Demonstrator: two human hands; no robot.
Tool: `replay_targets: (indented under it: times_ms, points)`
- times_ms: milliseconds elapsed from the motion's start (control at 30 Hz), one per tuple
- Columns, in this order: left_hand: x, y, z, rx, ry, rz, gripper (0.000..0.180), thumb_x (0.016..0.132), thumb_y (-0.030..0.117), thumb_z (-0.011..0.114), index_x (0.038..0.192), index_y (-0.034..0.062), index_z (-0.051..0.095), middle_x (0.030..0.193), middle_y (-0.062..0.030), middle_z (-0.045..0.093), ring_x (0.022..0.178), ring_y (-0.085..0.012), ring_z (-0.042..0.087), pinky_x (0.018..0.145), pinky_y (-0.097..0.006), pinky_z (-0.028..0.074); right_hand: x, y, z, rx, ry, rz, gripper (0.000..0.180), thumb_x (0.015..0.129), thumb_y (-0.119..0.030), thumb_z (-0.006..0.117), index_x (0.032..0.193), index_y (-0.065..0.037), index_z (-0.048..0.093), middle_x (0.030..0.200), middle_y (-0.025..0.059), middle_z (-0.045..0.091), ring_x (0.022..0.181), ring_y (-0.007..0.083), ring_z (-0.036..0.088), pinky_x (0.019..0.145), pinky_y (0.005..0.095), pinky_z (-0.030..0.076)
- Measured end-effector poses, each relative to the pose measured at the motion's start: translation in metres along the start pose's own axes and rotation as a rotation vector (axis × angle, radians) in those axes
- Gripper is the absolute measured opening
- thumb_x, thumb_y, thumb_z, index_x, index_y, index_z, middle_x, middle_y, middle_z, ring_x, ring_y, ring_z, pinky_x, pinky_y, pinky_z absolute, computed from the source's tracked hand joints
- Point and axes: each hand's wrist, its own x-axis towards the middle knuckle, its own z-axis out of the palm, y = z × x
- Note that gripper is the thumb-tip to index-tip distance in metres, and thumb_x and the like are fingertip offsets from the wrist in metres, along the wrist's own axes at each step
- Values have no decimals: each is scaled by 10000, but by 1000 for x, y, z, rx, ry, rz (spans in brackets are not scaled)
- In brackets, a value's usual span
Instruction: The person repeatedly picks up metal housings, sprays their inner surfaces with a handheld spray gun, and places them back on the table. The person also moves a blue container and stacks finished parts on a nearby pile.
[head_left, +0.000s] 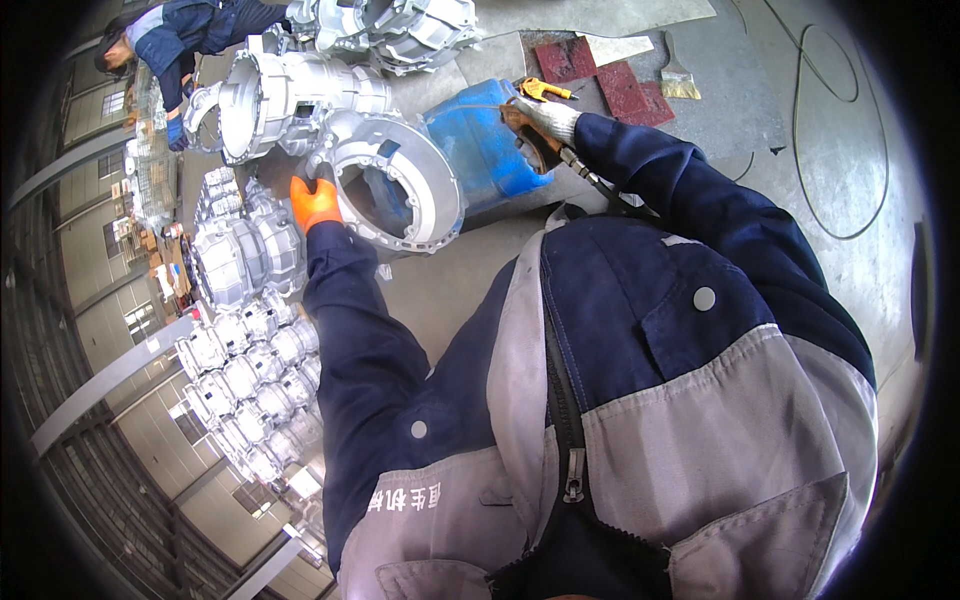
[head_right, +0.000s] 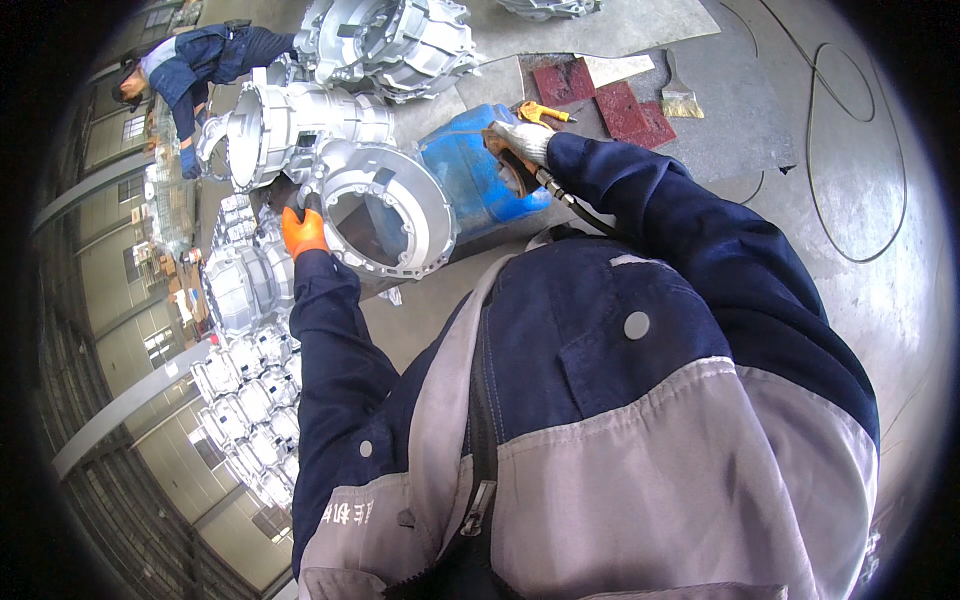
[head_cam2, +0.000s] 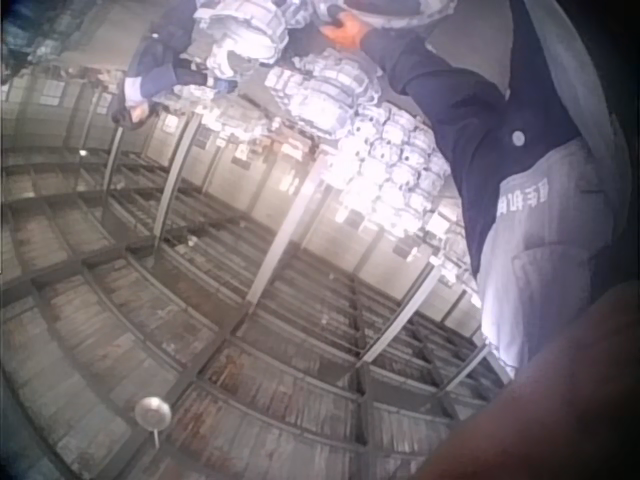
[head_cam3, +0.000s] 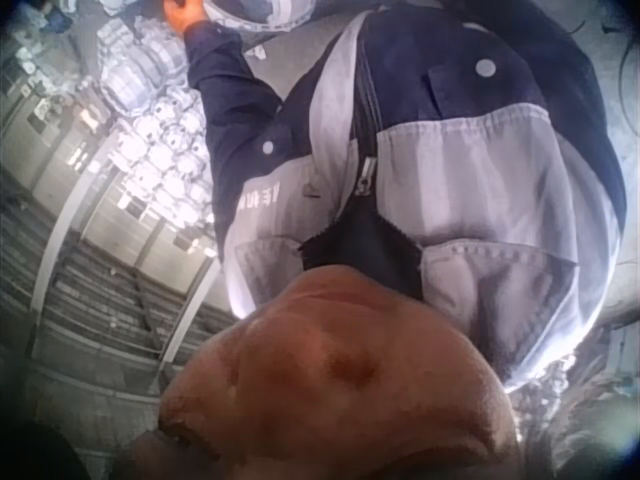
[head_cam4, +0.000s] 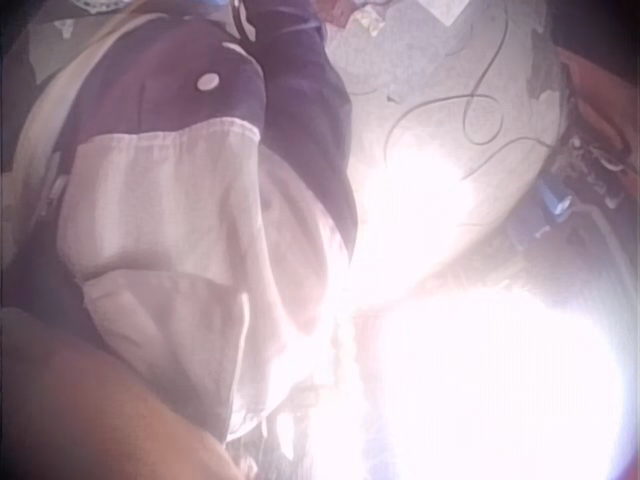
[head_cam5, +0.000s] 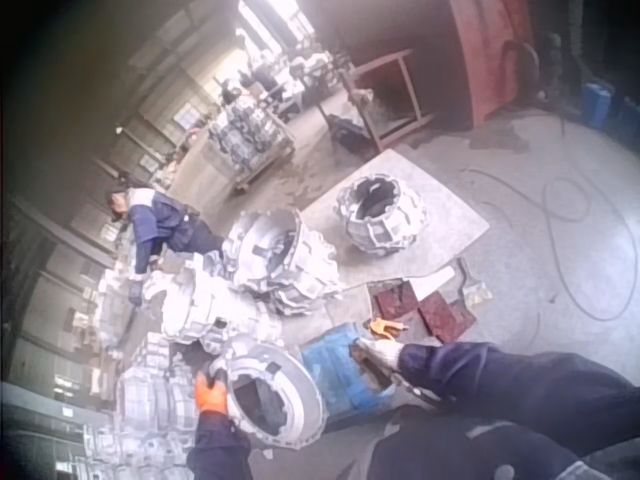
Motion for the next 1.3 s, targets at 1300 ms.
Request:
replay_targets:
  times_ms: [1300]
  points:
    - [11, -24, -7, 313, 104, 35, 374, 736, 285, 688, 896, -41, 595, 815, -152, 652, 729, -264, 607, 686, -360, 462, -61, 92, 12, 59, 57, -151, 554, 858, -616, 438, 914, -84, 581, 717, 77, 570, 540, 188, 543, 468, 344, 473]
